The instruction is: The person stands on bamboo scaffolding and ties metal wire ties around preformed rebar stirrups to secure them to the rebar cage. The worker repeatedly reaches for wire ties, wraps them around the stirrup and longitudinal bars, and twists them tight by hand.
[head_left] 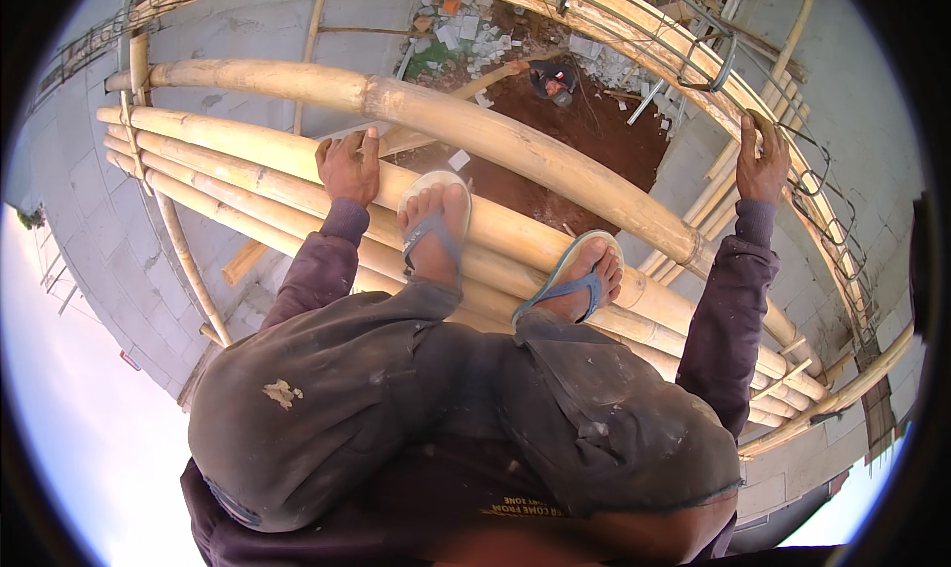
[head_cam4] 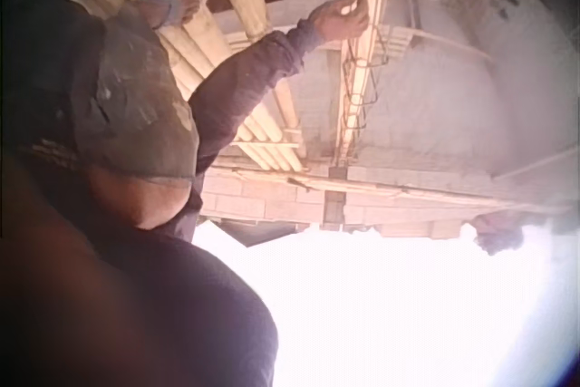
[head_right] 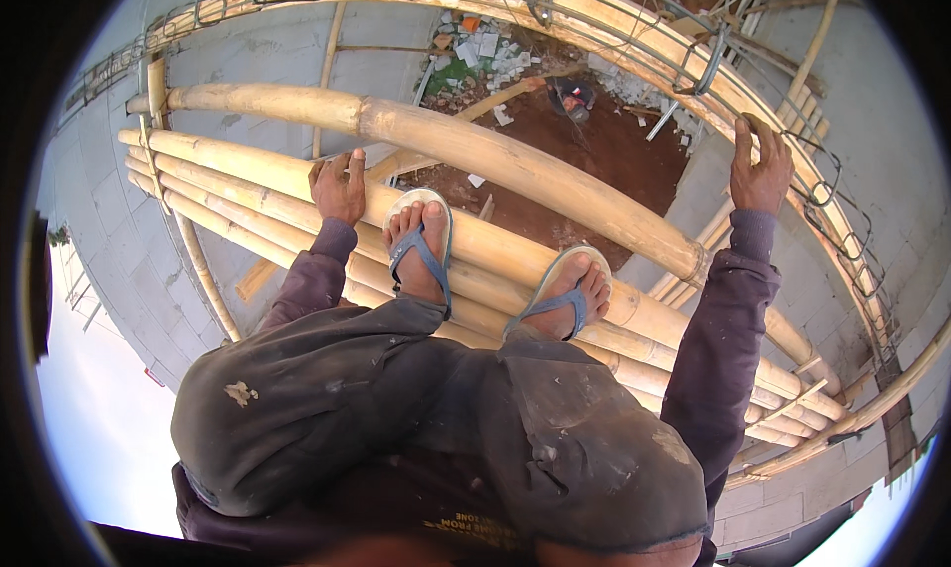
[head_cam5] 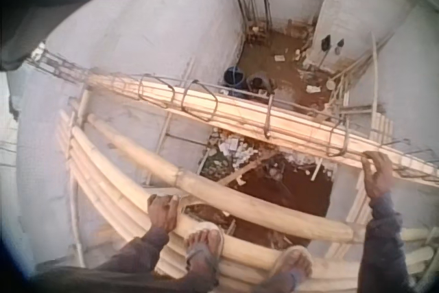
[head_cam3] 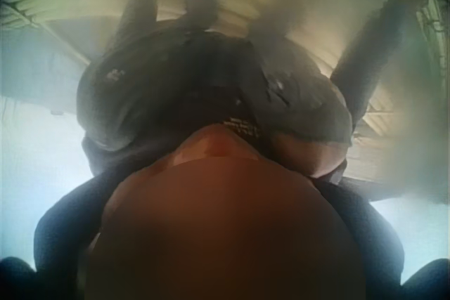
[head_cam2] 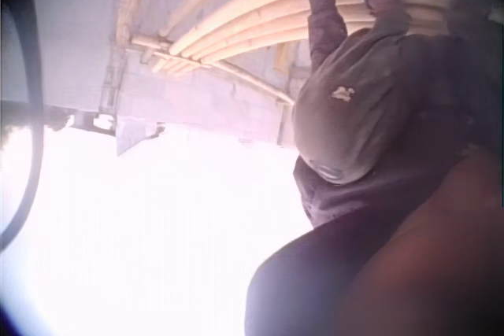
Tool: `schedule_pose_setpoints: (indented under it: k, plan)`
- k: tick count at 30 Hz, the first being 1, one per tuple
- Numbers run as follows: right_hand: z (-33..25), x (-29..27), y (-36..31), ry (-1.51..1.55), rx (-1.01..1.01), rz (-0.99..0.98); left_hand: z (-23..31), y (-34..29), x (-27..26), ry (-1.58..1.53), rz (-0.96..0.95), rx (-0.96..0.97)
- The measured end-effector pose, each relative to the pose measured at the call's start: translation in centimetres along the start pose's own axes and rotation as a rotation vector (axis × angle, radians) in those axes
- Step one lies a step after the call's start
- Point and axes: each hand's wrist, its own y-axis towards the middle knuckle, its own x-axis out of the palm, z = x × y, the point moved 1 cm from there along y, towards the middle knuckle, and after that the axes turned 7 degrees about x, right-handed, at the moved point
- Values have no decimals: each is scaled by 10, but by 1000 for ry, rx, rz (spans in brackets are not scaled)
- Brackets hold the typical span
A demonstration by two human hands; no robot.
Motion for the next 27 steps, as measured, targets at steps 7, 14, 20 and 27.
schedule_pose_setpoints:
  k: [7,14,20,27]
  plan:
    - [13,4,3,78,-33,-77,2,-3,-4,-42,137,37]
    - [20,5,6,26,3,-124,2,-4,-12,-105,69,20]
    - [15,1,4,19,33,-130,2,-4,-9,-129,116,-1]
    - [11,4,0,72,28,-66,1,-4,-7,-96,115,39]
